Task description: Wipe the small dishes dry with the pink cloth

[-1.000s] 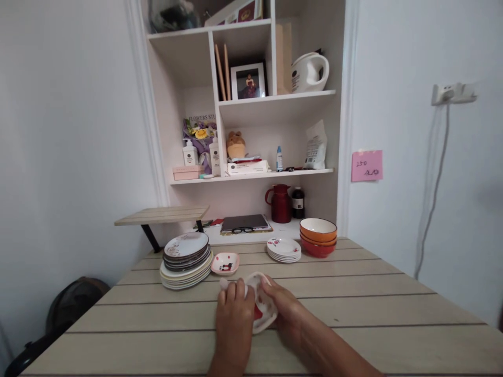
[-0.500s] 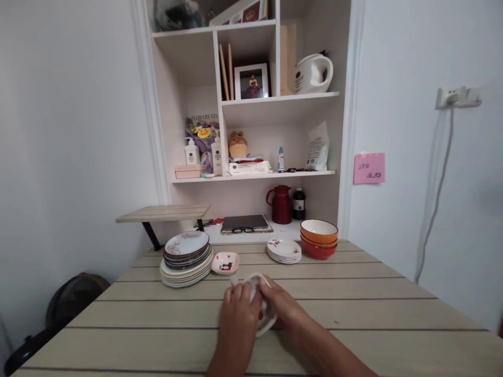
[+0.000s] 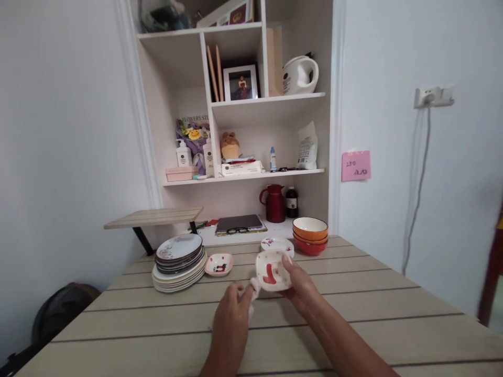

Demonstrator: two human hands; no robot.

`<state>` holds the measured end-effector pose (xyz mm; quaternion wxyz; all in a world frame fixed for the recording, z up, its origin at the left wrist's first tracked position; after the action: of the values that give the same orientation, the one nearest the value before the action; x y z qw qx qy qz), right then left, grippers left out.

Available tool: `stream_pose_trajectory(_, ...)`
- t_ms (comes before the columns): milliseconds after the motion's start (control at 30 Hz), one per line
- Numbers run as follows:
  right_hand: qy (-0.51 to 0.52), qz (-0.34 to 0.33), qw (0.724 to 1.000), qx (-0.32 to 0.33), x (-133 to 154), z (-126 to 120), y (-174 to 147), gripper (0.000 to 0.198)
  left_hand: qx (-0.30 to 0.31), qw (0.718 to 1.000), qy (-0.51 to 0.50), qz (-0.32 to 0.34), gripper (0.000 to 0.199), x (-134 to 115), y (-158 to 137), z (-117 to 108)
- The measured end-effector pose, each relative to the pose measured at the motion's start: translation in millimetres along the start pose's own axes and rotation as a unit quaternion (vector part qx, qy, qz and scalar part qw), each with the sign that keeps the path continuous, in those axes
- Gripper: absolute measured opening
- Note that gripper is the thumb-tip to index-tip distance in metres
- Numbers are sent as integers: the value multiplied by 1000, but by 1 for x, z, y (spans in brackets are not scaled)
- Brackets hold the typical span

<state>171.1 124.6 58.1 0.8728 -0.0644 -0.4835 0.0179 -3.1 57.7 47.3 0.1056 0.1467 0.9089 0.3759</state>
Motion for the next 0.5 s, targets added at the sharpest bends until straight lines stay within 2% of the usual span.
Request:
stream_pose_trajectory(100,-12,1,1000,1,1,0,-1,47,-48,994,-53,-78,50,21,1,-6)
stream_pose_trajectory(233,-45,-5,999,-1,2,1,-3,46,-79,978,-141,-132,48,49,-1,-6)
stream_pose_trajectory(300,-62,-10,998,-11,2,0,-3,46,-58,974,-170,-141,48,55,-4,-3)
stream_pose_trajectory(400,-73,-18,997,-8,-5,-2,1,45,14,967,-220,-126,58,48,-8,2)
stream_pose_trajectory(500,-82,-50,994,58,-15,4,5,45,78,965,-234,-88,66,29,-9,1)
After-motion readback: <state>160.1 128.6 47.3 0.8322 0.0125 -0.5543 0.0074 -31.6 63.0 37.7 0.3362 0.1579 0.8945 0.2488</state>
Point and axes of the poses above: each hand's wrist, its own y-axis towards the middle knuckle, its own z-axis out of the palm, x = y × z, the point moved 5 cm from there along y, towards the middle knuckle, and after that the axes turned 1 degree about x, right-handed, at the moved point
